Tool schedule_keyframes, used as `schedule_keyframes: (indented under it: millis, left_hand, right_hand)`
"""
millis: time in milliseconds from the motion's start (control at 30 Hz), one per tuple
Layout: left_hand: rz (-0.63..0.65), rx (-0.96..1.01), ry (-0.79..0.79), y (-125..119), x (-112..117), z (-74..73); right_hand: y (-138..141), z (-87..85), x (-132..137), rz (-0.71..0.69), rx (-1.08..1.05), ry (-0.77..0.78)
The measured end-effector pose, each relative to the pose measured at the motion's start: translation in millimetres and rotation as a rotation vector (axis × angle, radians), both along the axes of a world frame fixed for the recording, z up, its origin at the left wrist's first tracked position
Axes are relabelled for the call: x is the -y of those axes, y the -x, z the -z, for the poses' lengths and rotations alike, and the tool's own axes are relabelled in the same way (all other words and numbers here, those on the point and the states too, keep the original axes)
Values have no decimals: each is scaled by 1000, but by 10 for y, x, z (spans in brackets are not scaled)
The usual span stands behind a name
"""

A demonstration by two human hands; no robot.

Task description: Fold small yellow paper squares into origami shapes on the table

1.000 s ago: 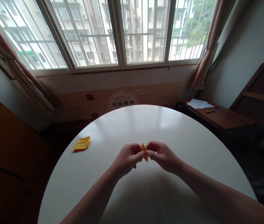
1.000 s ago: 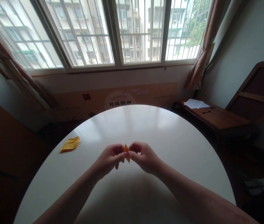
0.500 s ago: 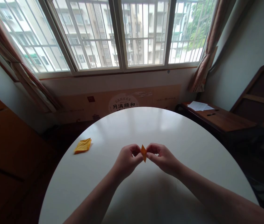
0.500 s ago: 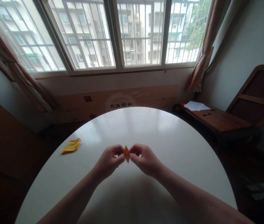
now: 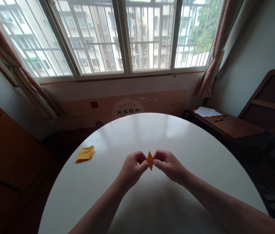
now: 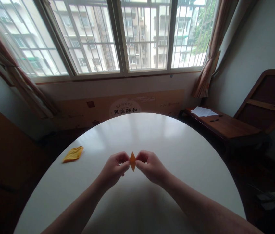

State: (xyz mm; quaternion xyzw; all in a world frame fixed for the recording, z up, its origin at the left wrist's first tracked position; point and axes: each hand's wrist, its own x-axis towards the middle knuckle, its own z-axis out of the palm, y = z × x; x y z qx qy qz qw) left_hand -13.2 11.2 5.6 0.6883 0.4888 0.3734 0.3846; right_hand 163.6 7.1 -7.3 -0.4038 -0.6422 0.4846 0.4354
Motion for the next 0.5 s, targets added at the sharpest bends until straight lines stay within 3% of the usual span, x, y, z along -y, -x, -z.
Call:
schedule_keyframes:
  millis: [267,500]
  left_hand:
    - [-10,-75,-58,-21,33,-22]
    - [50,43,114,-24,7,-26]
  right_hand:
    - [22,59,-27,30,50,-43]
    - [12,62,-36,74,55,-56]
